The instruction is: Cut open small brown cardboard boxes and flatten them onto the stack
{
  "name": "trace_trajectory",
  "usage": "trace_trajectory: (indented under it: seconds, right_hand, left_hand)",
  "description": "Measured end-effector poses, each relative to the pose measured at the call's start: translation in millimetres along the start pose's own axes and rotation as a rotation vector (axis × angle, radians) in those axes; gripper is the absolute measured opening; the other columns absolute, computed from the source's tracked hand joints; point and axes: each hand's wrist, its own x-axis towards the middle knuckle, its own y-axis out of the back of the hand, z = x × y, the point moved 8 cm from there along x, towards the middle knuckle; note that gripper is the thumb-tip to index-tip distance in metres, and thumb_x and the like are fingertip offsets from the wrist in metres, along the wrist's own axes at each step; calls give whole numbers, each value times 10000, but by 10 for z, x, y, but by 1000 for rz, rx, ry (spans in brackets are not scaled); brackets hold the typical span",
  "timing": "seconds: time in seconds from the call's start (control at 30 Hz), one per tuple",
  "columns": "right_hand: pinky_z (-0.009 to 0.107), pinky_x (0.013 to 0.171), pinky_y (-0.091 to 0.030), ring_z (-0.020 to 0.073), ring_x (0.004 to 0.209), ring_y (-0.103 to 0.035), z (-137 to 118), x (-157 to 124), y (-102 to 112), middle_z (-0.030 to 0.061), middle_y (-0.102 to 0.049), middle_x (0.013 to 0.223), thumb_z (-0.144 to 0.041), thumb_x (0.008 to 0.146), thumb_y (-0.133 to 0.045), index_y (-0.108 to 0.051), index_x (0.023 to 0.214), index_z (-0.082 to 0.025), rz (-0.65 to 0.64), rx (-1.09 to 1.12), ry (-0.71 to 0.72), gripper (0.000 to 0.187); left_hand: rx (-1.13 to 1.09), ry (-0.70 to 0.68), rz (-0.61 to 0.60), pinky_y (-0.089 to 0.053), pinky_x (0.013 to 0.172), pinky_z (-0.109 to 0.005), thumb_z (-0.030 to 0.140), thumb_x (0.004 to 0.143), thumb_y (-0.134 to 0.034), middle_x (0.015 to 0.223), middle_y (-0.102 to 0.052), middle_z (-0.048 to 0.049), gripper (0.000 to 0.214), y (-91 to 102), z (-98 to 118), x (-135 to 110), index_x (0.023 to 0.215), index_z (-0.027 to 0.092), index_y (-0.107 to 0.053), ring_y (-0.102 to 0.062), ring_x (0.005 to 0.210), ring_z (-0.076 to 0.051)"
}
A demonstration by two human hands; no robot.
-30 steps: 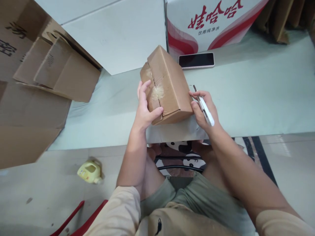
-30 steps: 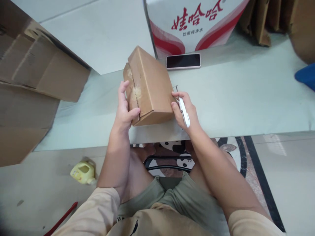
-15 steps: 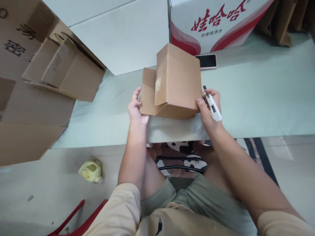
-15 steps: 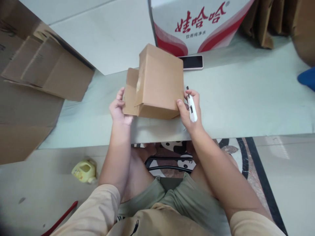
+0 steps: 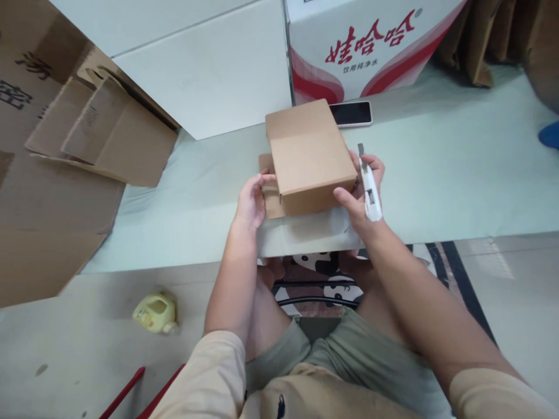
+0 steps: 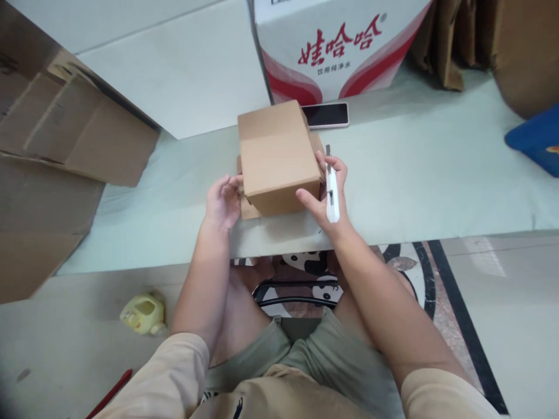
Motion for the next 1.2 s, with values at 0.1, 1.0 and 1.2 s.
trace_trajectory:
  seconds: [0.1,1.0,1.2]
  right_hand:
    - [604,1229,-382,312,1531,-398,-58,-7,-9,153,-371,1615,-702,768,-723,-243,1417,-332,3,-12,5,889]
    - [569,927,-575,301,1009,-679,40,-48,307,123,-630,1218,-701,744,-781,-409,1385,-269,266,-185,-182,858]
    - [458,808,-570,249,916,-630,-26,-33,446,42,-560,941,-708,868,-619,-523,1200,-243,389,-103,-183,579]
  left_hand:
    - [-178,53,32,-610,866,-416,643,749,-634,928,-749,-93,426,9,40,-20,821,229,-707,-735,992,-286]
    - [285,-334,191,-604,878,-377,713,601,-871,1008,-761,-141,701,-59,369,-158,1001,177,-662,-748,956,-270]
    - [189,-401,235,-562,768,-309,646,611,-878,908,-730,-93,618,-2,409,-161,951,167,-684,-713,854,-222]
